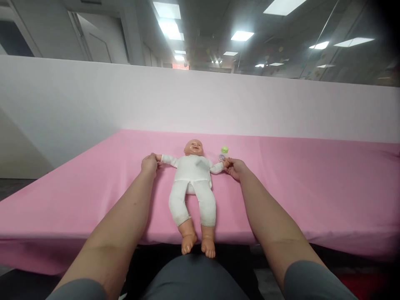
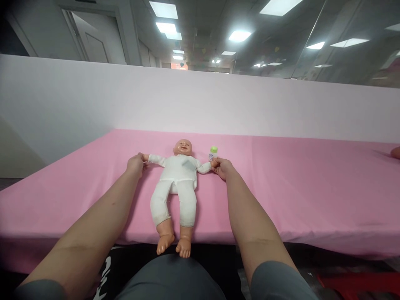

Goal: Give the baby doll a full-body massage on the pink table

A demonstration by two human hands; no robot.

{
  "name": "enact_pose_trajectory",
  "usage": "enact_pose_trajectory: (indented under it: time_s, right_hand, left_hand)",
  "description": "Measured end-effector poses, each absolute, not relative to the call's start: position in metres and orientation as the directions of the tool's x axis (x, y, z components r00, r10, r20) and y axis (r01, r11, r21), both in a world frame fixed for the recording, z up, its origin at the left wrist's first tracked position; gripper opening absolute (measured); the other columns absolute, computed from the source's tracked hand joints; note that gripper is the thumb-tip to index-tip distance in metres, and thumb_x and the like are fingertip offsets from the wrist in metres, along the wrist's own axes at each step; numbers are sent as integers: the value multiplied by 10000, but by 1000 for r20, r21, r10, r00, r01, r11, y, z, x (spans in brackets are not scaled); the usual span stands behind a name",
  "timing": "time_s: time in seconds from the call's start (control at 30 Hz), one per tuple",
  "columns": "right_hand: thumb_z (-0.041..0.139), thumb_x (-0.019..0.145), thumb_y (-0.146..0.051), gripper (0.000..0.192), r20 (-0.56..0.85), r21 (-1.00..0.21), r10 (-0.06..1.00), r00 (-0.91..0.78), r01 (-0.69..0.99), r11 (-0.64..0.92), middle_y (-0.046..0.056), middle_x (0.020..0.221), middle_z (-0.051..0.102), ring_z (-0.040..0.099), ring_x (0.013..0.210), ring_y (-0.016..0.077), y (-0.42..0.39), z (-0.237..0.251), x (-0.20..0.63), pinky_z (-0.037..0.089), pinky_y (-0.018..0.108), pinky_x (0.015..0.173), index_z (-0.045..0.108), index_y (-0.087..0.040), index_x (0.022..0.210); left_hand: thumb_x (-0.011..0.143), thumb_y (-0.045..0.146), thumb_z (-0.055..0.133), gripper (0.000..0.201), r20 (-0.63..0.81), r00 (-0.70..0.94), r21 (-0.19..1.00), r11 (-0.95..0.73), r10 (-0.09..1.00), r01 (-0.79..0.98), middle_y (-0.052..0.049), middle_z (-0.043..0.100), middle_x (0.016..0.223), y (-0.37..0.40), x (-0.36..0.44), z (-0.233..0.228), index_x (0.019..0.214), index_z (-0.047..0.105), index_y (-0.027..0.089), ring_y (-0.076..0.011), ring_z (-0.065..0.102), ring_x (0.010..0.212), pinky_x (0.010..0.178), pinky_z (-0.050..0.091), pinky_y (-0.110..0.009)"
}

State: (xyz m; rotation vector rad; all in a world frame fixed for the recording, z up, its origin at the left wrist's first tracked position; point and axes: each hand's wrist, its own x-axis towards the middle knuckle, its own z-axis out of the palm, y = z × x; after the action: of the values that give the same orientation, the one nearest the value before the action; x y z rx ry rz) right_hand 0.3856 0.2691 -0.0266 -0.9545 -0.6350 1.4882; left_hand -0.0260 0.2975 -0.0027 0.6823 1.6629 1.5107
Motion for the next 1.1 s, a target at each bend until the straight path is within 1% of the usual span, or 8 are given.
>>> enact_pose_trajectory:
  time_s: [0.1, 0.3, 0.5, 0.6, 0.7, 0.87, 0.97, 1.1]
  right_hand:
    - [667, 863, -106, 105, -175, -861, 985, 4, -486, -151, -44, 623, 477, 457, 536, 115, 267, -27, 386, 597, 266, 601, 623, -192, 906]
    - [685, 914, -169, 76, -166, -896, 986, 18, -421, -143, 30, 747, 639, 618, 668, 140, 270, -30, 387, 615, 234, 619, 674, -154, 988]
    - [672, 960, -266, 137, -176, -928, 983, 49, -340, -150, 95, 945, 731, 677, 755, 150, 275, -34, 385, 613, 214, 580, 714, -141, 999]
    - [664, 970, -276, 147, -164, -936, 984, 70, -326, -133, 84, 906, 726, 678, 755, 153, 274, -34, 383, 623, 225, 597, 722, -145, 1006]
    - [666, 969, -267, 139, -151, -940, 985, 87, -322, -115, 73, 821, 700, 666, 706, 156, 274, -35, 381, 612, 231, 571, 717, -140, 986]
    - [678, 924, -182, 16, -214, -892, 969, 123, -429, -142, -6, 637, 563, 551, 551, 138, 280, -37, 379, 562, 236, 498, 662, -180, 921]
    - [660, 903, -127, 66, -218, -880, 969, 114, -452, -145, -28, 615, 511, 506, 530, 127, 281, -36, 379, 547, 227, 489, 641, -187, 923]
    - [639, 885, -97, 101, -210, -872, 976, 65, -463, -157, -18, 630, 518, 520, 562, 130, 277, -33, 380, 576, 231, 527, 659, -173, 950]
  left_hand:
    - [882, 392, 585, 224, -173, -553, 985, 143, 815, -97, -66, 638, 622, 298, -27, -5, 868, 645, 176, -198, 574, 493, 525, 505, -334]
    - [841, 341, 599, 184, -108, -538, 994, 73, 836, -86, -64, 650, 663, 300, -28, -9, 869, 663, 170, -202, 608, 547, 552, 521, -331]
    - [880, 412, 603, 244, -64, -518, 998, 49, 853, -42, -49, 636, 649, 290, -26, -6, 897, 663, 176, -203, 594, 553, 564, 519, -332]
    - [913, 479, 583, 309, -53, -529, 998, 53, 847, -14, -50, 631, 637, 284, -26, -3, 882, 660, 181, -203, 582, 533, 566, 520, -342]
    - [937, 514, 561, 346, -103, -547, 994, 99, 831, -36, -67, 645, 633, 283, -26, -1, 854, 647, 190, -209, 594, 525, 580, 532, -354]
    - [962, 488, 538, 338, -126, -551, 992, 98, 825, -79, -69, 639, 612, 285, -26, 0, 824, 639, 196, -210, 598, 518, 582, 541, -355]
    - [963, 479, 538, 339, -104, -543, 994, 69, 833, -83, -67, 645, 623, 287, -27, -3, 814, 638, 192, -207, 611, 536, 591, 548, -349]
    - [949, 478, 551, 326, -96, -540, 995, 59, 836, -86, -61, 656, 648, 290, -31, -8, 837, 640, 185, -196, 611, 536, 605, 552, -345]
